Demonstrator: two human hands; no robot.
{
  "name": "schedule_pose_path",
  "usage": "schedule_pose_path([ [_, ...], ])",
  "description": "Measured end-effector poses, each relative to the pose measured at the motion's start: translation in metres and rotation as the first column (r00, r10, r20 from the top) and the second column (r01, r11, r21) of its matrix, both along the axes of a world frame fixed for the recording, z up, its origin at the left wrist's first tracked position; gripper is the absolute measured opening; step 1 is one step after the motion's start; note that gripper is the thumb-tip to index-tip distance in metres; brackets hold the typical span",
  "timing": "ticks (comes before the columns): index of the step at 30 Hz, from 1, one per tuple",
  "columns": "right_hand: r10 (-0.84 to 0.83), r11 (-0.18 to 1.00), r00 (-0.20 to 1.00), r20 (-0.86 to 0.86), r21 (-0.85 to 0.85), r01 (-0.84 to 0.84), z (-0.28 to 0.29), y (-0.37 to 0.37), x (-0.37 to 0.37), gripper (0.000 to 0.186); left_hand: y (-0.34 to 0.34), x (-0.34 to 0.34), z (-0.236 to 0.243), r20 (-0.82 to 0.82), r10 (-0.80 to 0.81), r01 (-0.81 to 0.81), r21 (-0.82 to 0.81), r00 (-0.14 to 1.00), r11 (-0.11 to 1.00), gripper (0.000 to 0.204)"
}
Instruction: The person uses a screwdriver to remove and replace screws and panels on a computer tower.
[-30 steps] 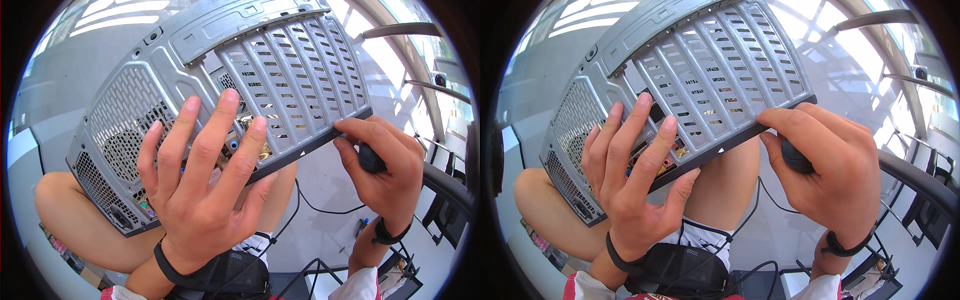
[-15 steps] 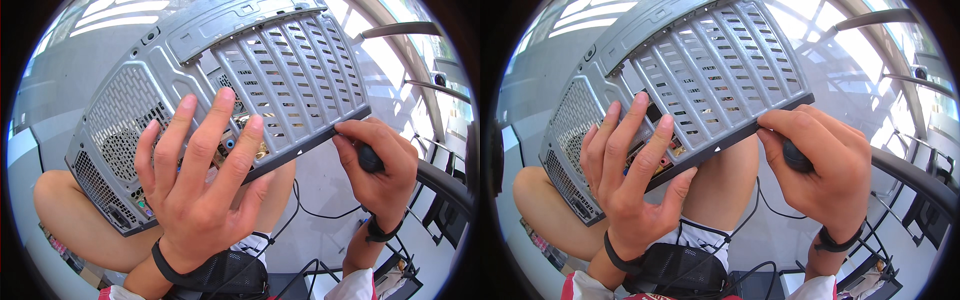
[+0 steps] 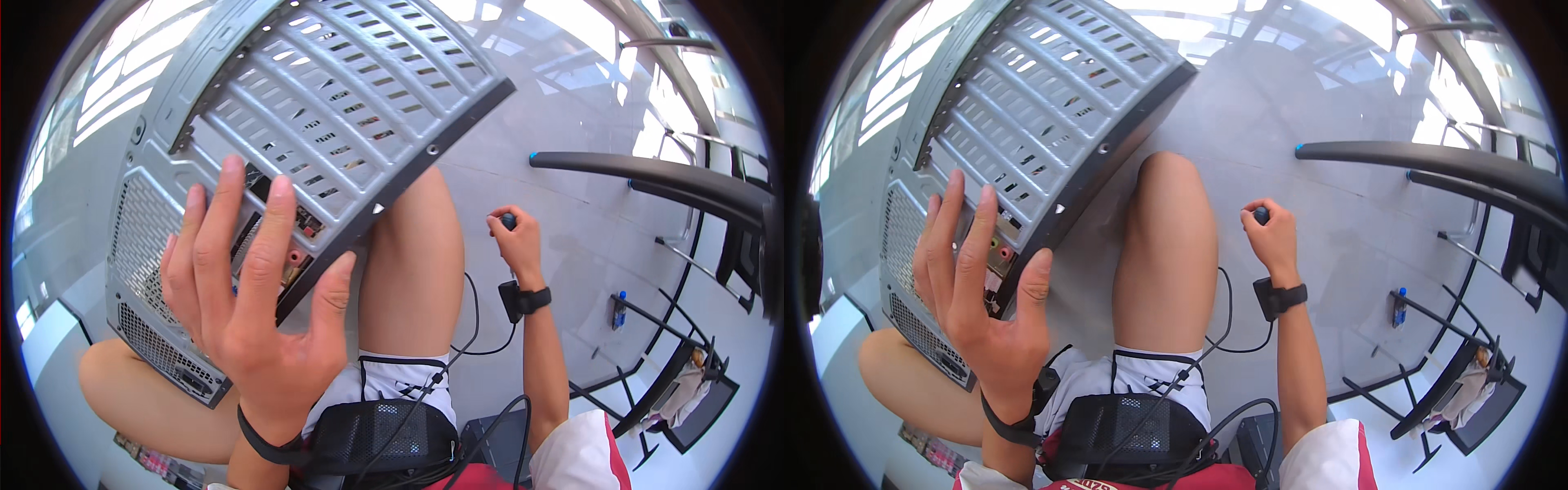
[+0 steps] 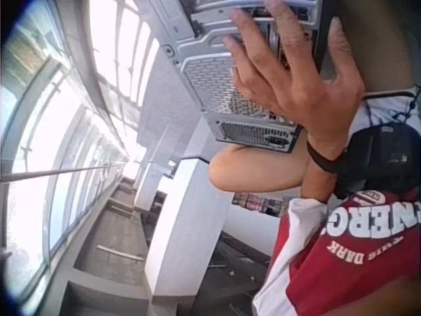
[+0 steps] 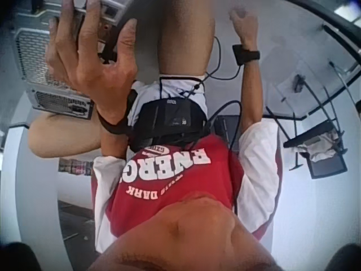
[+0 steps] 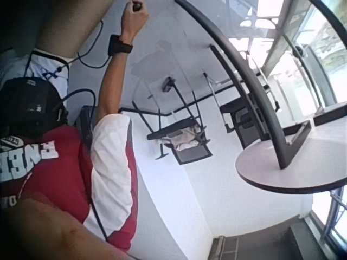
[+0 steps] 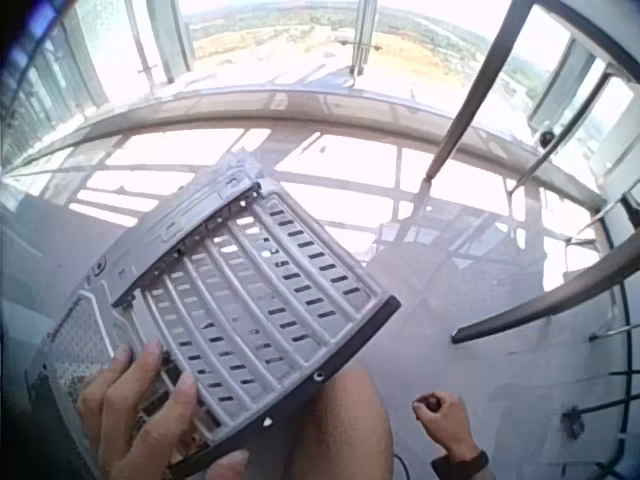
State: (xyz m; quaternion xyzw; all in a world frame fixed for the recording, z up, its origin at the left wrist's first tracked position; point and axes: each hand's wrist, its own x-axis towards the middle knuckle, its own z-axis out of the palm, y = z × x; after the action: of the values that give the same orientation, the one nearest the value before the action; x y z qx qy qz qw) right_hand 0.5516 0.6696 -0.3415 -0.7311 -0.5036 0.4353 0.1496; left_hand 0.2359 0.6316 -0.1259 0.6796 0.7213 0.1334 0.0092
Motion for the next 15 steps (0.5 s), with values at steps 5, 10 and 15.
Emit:
schedule_pose_path([
  [5,-0.237,0.954,0.965,0.110,-0.159,0.253,-0.113,-0.100,0.029,0.018,0.001,0.009,-0.001,-0.029,-0.001,0.003,0.049,1.000,0.999,0.048],
  [10,-0.476,0.874,0.878,0.054,-0.078,0.479,-0.148,-0.141,0.030,0.019,0.000,0.012,-0.008,-0.047,-0.054,0.058,0.084,0.997,0.995,0.052],
  [15,-0.589,0.808,0.805,0.071,0.037,0.587,-0.166,-0.137,0.057,0.021,-0.001,0.013,-0.010,-0.055,-0.060,0.064,0.081,0.997,0.995,0.050],
])
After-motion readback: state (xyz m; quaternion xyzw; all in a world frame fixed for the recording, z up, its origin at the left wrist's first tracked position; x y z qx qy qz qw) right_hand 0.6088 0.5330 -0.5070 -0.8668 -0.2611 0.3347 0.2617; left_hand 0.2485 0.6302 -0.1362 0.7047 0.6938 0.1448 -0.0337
